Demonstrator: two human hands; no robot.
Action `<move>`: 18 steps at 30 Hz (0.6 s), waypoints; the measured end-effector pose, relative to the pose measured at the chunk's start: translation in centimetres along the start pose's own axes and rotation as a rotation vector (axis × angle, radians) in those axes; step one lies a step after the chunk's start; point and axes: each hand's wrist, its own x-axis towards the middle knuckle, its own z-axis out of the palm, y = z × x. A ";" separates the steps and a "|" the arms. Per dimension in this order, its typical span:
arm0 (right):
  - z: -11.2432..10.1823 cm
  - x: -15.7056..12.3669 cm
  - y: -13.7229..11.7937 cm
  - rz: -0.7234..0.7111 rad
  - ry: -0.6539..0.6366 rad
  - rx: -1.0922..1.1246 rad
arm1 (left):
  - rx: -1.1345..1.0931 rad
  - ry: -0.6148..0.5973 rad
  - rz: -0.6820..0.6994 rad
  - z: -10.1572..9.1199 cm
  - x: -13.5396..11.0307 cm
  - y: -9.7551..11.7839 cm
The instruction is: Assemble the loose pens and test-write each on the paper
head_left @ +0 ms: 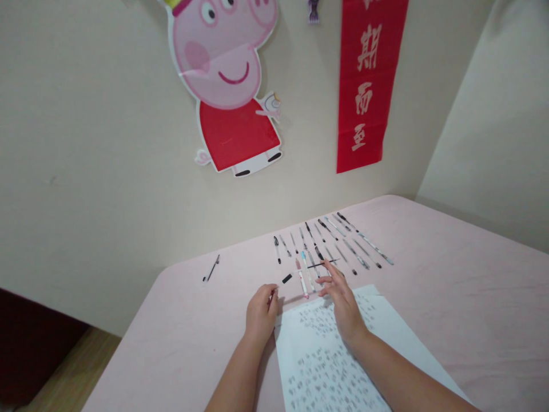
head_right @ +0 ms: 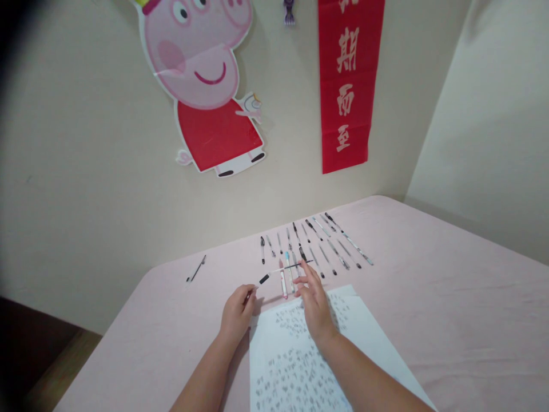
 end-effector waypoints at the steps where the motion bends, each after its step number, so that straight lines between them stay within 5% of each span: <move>1: 0.0 0.0 0.0 0.008 0.000 0.003 | 0.001 0.003 0.001 0.0 0.0 0.0; 14: 0.1 0.0 -0.6 0.049 -0.012 -0.035 | 0.021 0.044 0.014 -0.1 0.1 -0.4; 18: 0.1 -0.1 -0.3 -0.054 -0.019 -0.066 | 0.073 0.082 0.099 -0.1 0.3 -1.0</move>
